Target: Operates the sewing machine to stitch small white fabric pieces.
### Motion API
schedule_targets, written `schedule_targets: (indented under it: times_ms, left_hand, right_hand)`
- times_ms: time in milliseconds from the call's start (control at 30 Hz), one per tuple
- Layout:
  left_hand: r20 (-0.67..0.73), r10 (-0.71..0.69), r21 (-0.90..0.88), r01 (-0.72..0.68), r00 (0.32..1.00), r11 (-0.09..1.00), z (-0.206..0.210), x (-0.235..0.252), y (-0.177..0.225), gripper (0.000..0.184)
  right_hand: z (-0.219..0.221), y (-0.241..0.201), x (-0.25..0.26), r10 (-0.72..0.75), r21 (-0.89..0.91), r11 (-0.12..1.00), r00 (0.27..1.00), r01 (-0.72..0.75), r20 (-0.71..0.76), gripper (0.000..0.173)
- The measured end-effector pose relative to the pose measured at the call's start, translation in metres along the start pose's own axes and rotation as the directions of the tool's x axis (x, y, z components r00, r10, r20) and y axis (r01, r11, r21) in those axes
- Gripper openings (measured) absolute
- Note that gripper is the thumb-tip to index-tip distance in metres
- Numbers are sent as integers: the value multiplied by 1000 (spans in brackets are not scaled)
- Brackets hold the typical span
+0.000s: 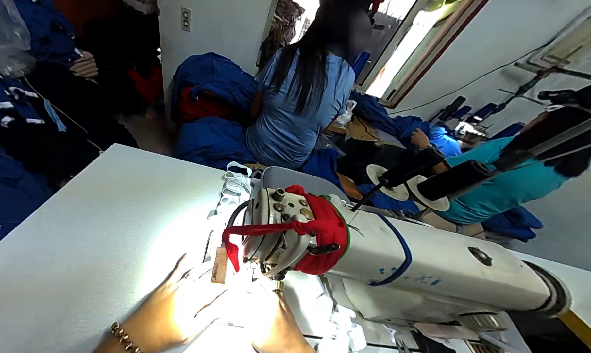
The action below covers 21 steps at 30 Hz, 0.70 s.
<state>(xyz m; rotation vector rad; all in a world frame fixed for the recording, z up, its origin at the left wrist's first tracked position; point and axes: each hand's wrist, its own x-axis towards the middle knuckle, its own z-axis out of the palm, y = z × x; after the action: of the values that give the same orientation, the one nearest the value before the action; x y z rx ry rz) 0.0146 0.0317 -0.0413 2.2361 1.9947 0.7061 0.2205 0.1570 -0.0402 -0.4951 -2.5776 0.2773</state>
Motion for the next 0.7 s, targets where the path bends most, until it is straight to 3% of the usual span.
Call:
schedule_targets:
  times_ms: [233, 700]
  left_hand:
    - [-36, -2, 16, 3, 999, 1000, 3, -2, 3, 47]
    - [-8, -26, 39, 26, 1000, 999, -2, 1, 8, 48]
  right_hand:
    - [1, 3, -2, -57, -87, 995, 998, 55, -19, 30]
    - [6, 4, -1, -46, -47, 998, 997, 43, -59, 29]
